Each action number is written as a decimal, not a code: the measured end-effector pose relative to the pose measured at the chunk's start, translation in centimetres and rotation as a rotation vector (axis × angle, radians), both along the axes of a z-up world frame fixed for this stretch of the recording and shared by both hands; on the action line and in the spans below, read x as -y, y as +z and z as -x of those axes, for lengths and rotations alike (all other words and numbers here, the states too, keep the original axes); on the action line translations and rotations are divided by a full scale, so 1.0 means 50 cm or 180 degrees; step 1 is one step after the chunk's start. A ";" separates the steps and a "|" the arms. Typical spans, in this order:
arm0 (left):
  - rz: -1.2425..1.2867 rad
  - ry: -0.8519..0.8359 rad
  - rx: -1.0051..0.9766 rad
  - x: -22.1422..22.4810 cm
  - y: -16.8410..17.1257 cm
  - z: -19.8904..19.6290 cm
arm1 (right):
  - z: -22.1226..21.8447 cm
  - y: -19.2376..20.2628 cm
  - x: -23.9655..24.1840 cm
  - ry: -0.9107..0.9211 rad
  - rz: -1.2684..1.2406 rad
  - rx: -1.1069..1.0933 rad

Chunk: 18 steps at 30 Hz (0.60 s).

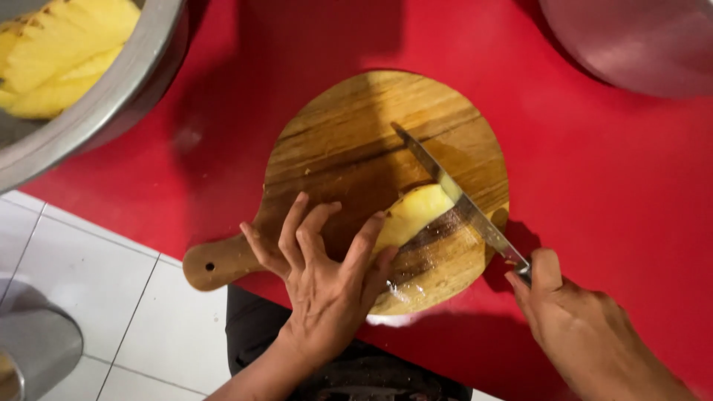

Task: Slicing pineapple pieces into thin strips on a wooden cutting board

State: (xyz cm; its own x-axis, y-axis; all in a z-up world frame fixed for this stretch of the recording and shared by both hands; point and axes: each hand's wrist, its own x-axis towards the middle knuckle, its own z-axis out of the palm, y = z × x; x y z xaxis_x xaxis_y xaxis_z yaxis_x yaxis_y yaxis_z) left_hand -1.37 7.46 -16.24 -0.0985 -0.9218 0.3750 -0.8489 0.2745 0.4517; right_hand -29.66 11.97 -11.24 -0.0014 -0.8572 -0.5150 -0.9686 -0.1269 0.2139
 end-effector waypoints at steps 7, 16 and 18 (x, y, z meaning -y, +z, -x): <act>0.0025 -0.0034 -0.0075 0.011 0.007 0.002 | -0.008 0.016 0.004 0.0173 -0.0304 0.0019; 0.0117 -0.0119 -0.0080 0.017 -0.007 -0.007 | -0.036 -0.004 0.019 -0.0087 -0.0019 -0.0284; 0.0043 -0.0181 -0.0067 0.015 -0.008 -0.008 | -0.069 0.012 0.041 -0.1230 -0.0893 -0.0711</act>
State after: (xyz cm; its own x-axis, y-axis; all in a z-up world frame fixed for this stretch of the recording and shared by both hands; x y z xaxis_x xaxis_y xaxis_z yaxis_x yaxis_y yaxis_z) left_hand -0.95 6.73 -16.66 -0.1426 -0.9098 0.3899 -0.8221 0.3282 0.4652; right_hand -26.21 9.90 -10.66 -0.4261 -0.6016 -0.6756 -0.8907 0.1485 0.4296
